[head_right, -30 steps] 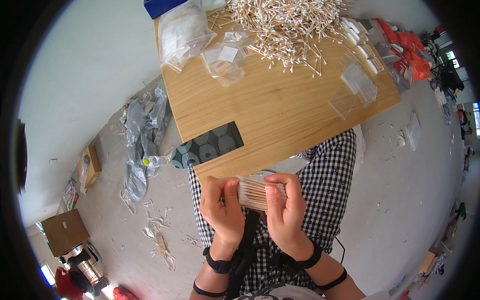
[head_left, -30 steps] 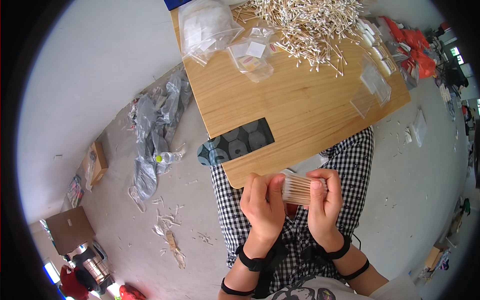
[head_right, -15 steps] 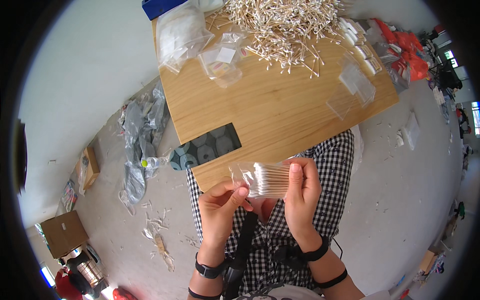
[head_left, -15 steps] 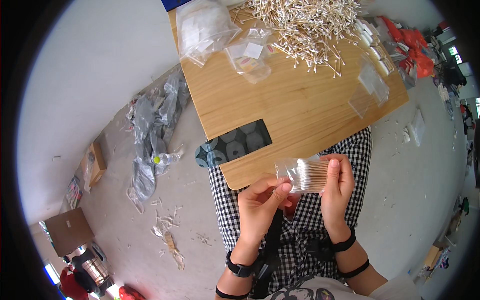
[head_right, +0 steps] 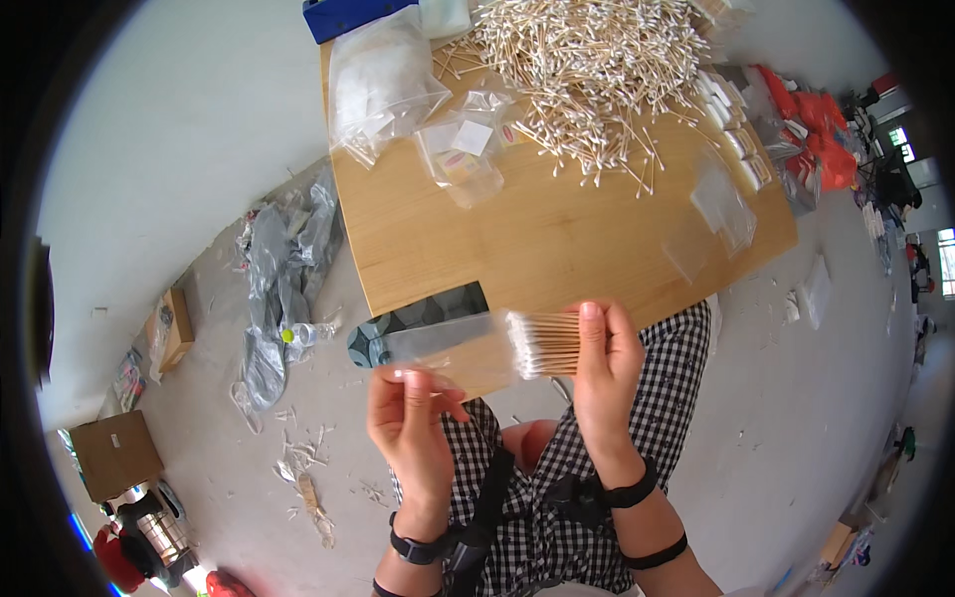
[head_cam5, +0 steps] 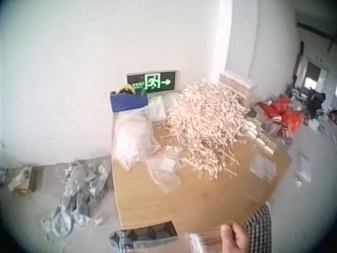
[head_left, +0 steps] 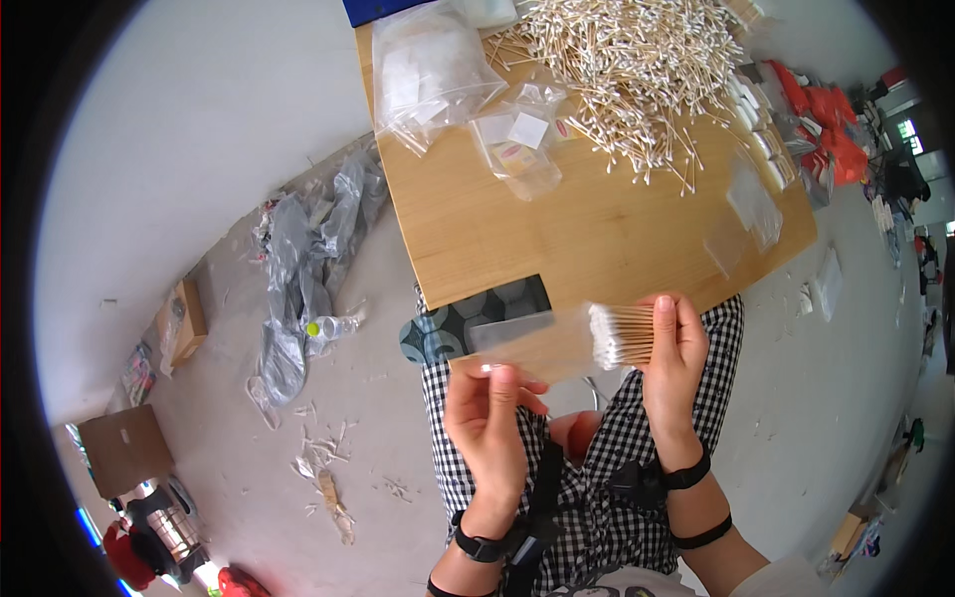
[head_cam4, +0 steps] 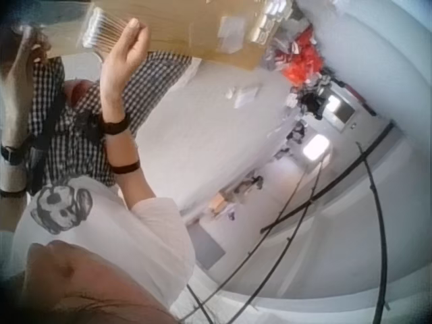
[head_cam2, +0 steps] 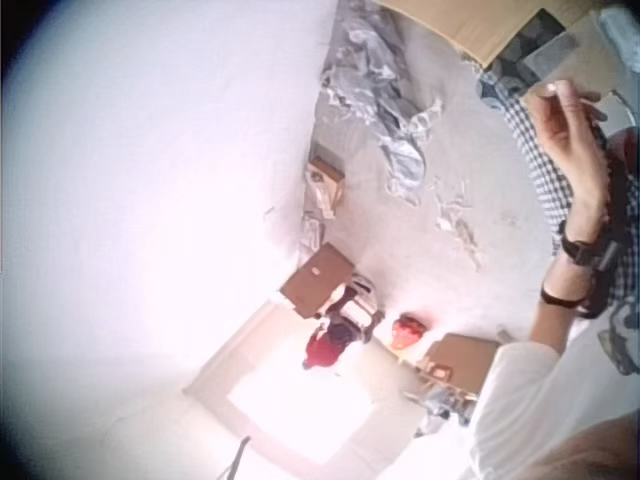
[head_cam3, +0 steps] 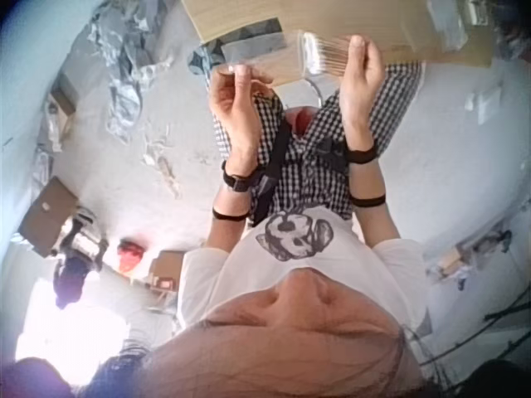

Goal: Packaging cotton swabs into small plastic bags.

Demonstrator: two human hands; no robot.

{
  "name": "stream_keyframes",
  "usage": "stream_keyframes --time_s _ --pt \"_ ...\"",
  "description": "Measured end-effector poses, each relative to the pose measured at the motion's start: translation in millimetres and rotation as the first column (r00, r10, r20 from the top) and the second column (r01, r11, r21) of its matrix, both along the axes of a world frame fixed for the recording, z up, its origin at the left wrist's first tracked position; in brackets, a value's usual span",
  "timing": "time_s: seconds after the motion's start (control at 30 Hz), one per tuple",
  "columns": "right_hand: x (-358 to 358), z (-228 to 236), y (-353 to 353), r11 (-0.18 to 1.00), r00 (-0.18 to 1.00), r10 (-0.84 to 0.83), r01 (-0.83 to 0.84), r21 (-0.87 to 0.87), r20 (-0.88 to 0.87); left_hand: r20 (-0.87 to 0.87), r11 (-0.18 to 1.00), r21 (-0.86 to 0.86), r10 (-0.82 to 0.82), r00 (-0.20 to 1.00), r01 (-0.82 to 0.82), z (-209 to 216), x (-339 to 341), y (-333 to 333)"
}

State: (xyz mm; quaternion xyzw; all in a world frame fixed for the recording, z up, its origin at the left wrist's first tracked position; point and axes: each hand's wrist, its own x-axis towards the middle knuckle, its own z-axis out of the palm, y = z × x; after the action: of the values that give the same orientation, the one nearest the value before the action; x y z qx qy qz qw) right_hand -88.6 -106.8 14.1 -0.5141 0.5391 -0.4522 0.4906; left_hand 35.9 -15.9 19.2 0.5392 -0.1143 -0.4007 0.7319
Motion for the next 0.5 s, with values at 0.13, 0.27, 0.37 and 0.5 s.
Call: stream_keyframes --time_s 0.13,0.27,0.37,0.5 --pt "-6 -10 -30 0.996 0.993 -0.033 0.024 0.083 0.111 -0.008 0.998 0.007 0.07 0.998 -0.07 -5 30 -8" --pt "-7 -30 -70 1.0 0.989 -0.025 0.023 -0.011 -0.149 0.026 0.994 0.11 0.003 1.0 -0.006 -12 37 -19" --pt "5 -34 -102 0.842 0.866 -0.141 -0.15 -0.519 -0.479 -0.056 0.977 0.17 -0.124 0.991 0.132 -17 32 -24" --pt "1 -30 -135 0.713 0.803 -0.152 -0.315 -0.626 -0.576 -0.09 0.966 0.195 -0.154 0.984 0.169 -22 28 -29"
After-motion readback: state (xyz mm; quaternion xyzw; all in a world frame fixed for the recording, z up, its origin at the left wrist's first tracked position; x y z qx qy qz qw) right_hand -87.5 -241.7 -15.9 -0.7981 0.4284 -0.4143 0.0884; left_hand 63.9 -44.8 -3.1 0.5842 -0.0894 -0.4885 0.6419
